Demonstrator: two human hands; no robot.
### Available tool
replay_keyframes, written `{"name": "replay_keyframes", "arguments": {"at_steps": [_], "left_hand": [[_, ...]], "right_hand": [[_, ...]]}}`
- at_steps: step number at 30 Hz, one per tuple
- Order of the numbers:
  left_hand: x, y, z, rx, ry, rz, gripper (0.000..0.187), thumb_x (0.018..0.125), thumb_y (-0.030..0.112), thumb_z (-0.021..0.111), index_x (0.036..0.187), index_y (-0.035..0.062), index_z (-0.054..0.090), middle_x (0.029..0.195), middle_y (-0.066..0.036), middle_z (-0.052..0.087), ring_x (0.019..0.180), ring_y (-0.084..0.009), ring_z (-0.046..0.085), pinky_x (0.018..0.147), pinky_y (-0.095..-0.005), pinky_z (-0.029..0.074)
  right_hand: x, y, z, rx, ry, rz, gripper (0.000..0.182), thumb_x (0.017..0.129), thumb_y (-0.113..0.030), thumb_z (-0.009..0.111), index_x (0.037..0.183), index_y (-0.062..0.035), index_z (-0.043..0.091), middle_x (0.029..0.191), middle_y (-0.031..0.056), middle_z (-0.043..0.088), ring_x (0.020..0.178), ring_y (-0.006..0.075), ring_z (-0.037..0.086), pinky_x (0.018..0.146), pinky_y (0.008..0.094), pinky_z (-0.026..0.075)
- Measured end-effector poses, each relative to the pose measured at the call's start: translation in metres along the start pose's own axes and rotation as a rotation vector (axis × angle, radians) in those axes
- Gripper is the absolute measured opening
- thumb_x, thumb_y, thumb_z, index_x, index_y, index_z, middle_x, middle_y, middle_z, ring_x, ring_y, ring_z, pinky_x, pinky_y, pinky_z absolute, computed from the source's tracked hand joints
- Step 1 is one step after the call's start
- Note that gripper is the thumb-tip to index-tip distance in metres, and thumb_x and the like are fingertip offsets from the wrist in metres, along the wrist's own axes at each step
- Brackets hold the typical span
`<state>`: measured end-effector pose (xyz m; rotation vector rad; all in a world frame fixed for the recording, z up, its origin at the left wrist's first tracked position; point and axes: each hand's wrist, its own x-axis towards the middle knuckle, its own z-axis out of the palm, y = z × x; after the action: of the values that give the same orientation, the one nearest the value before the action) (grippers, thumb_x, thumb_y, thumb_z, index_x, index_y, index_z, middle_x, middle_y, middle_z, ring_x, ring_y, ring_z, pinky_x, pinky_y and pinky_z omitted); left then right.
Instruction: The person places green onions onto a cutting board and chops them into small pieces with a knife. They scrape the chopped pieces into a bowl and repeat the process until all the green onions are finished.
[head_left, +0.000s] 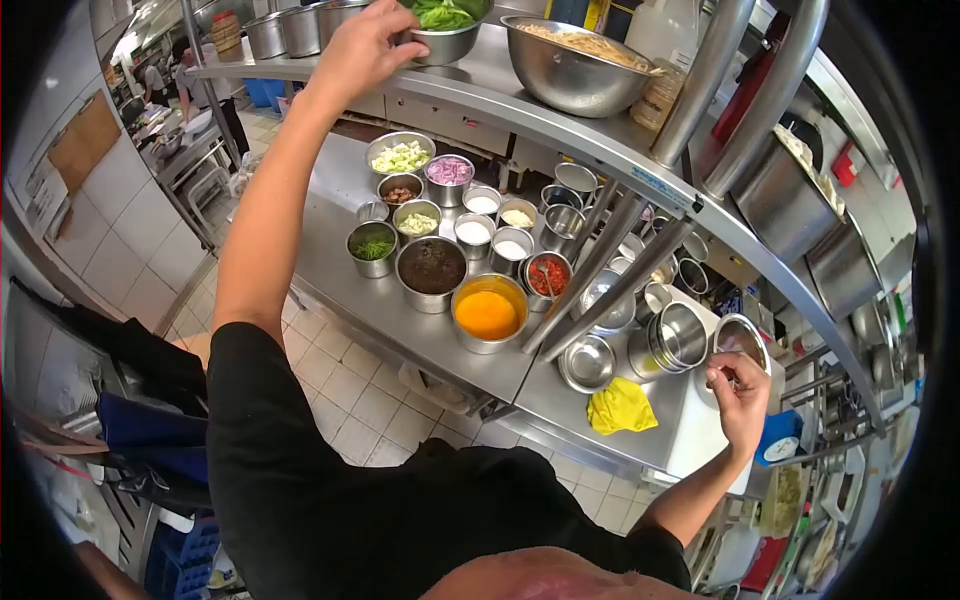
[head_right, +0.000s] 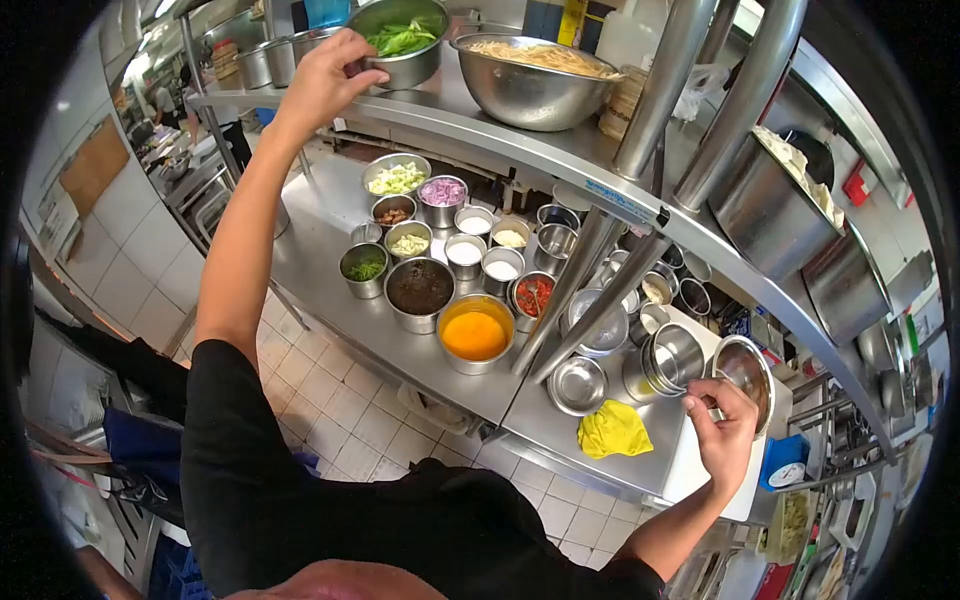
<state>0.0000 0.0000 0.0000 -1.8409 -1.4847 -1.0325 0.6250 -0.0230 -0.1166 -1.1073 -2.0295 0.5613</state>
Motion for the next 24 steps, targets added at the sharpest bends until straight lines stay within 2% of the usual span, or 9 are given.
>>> {"name": "replay_keyframes", "arguments": {"at_steps": [2,5,14,17,20,21,22,23,24], "left_hand": [[-0.009,0.007,-0.003,0.118,0.041,0.126,0.025,0.083,0.007,0.081,0.105,0.0033,0.068,0.104,-0.01,0.064,0.097,-0.032,0.065,0.083,-0.0415,0.053],[-0.013,0.004,-0.005,0.198,0.082,0.243,0.026,0.078,0.007,0.081,0.1,0.0061,0.068,0.098,-0.008,0.061,0.097,-0.0311,0.064,0.082,-0.0435,0.054],[-0.014,0.007,-0.013,0.107,0.093,0.203,0.028,0.078,0.008,0.083,0.103,0.0056,0.069,0.103,-0.009,0.063,0.095,-0.0314,0.065,0.082,-0.0428,0.054],[-0.008,0.001,-0.008,0.042,0.119,0.219,0.028,0.081,0.011,0.083,0.104,0.0048,0.069,0.105,-0.01,0.065,0.095,-0.0313,0.066,0.082,-0.0404,0.055],[0.011,-0.015,0.001,-0.022,0.126,0.279,0.029,0.084,0.016,0.085,0.104,0.0023,0.069,0.104,-0.01,0.068,0.091,-0.0281,0.068,0.082,-0.0377,0.055],[0.019,-0.025,-0.001,-0.105,-0.048,0.133,0.033,0.086,0.024,0.085,0.107,0.0041,0.071,0.104,-0.007,0.07,0.091,-0.0235,0.067,0.083,-0.0361,0.055],[0.025,-0.031,0.001,0.013,-0.077,-0.006,0.042,0.089,0.034,0.083,0.12,0.0071,0.072,0.11,-0.006,0.071,0.096,-0.0206,0.068,0.087,-0.034,0.054],[0.031,-0.053,0.007,-0.095,-0.123,-0.103,0.055,0.092,0.043,0.079,0.134,0.0101,0.068,0.121,-0.007,0.072,0.104,-0.0193,0.069,0.093,-0.0337,0.054],[0.04,-0.072,0.008,0.028,-0.183,-0.131,0.062,0.093,0.045,0.078,0.142,0.0096,0.064,0.13,-0.01,0.071,0.11,-0.0201,0.068,0.098,-0.0342,0.052]], "right_hand": [[-0.002,-0.006,-0.001,-0.023,0.01,-0.018,0.015,0.084,-0.001,0.08,0.097,0.0051,0.073,0.086,0.0087,0.072,0.075,0.0148,0.063,0.072,0.0281,0.05],[-0.013,0.012,0.022,0.044,-0.023,0.06,0.015,0.084,0.0,0.08,0.096,0.0057,0.073,0.085,0.0079,0.071,0.073,0.014,0.062,0.07,0.0279,0.05],[-0.034,0.033,0.044,0.102,-0.075,0.206,0.012,0.088,0.003,0.076,0.1,0.0063,0.073,0.084,0.0036,0.071,0.069,0.0092,0.063,0.064,0.0239,0.05],[-0.05,0.04,0.057,0.169,-0.074,0.35,0.014,0.088,0.0,0.078,0.1,0.0058,0.075,0.081,0.004,0.07,0.069,0.0094,0.059,0.064,0.0258,0.05],[-0.073,0.052,0.069,0.043,-0.121,0.411,0.02,0.089,-0.012,0.081,0.103,0.0027,0.077,0.079,0.0067,0.071,0.067,0.0113,0.058,0.062,0.0304,0.048],[-0.08,0.054,0.074,-0.029,-0.171,0.426,0.022,0.091,-0.015,0.08,0.103,0.003,0.077,0.078,0.01,0.071,0.067,0.0119,0.058,0.061,0.0318,0.048],[-0.085,0.044,0.075,-0.058,-0.22,0.474,0.025,0.093,-0.021,0.077,0.104,0.0014,0.077,0.078,0.0143,0.07,0.066,0.0158,0.06,0.063,0.0343,0.049],[-0.098,0.051,0.081,-0.05,-0.188,0.379,0.02,0.096,-0.017,0.073,0.096,0.0024,0.074,0.069,0.0064,0.066,0.062,0.0116,0.057,0.06,0.0328,0.048],[-0.108,0.048,0.081,-0.114,-0.201,0.356,0.02,0.097,-0.019,0.071,0.097,0.0008,0.075,0.071,0.0106,0.068,0.061,0.0175,0.059,0.061,0.0354,0.049]]}}
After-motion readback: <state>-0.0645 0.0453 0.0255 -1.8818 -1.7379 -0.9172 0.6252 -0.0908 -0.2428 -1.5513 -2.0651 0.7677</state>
